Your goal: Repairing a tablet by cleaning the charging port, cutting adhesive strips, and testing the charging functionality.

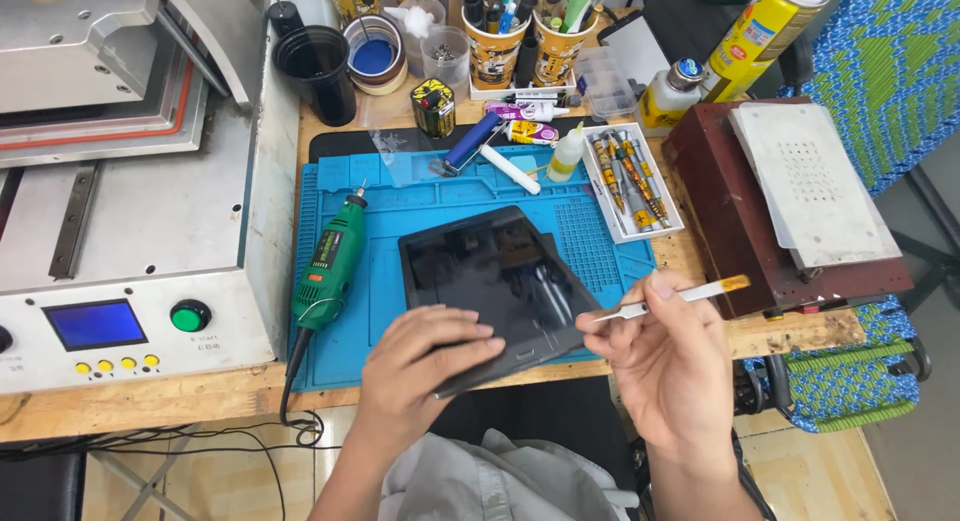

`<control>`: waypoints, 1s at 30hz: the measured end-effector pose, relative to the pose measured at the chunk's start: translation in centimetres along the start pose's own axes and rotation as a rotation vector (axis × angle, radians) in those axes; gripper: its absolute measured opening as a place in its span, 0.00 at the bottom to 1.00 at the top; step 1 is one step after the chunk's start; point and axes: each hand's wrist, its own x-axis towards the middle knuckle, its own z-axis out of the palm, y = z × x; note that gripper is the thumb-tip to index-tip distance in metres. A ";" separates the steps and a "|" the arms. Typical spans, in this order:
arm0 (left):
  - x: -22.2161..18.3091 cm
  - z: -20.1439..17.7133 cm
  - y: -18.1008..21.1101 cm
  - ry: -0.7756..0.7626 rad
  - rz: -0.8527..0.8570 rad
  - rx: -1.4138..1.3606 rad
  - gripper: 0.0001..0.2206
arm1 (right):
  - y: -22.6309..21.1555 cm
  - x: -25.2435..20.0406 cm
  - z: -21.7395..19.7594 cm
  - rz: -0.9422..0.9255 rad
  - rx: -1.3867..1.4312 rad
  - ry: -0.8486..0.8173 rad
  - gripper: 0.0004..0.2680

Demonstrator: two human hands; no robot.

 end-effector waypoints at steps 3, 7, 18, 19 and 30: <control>-2.1 0.6 0.3 -0.098 -0.007 0.108 0.10 | -0.1 0.0 -0.6 0.087 0.028 0.037 0.07; -4.2 1.3 -0.1 -0.098 -0.031 0.167 0.11 | 0.0 -0.2 -0.9 0.123 0.079 0.028 0.06; -4.9 0.2 0.2 -0.301 -0.109 0.144 0.16 | 1.7 -3.0 1.0 -0.121 -0.442 -0.088 0.07; -4.8 0.1 0.5 -0.302 -0.105 0.141 0.16 | 2.0 -3.2 0.9 -0.125 -0.443 -0.085 0.07; -4.9 1.0 3.9 0.075 -0.183 0.036 0.05 | 5.0 -5.2 0.2 0.114 -0.634 -0.230 0.07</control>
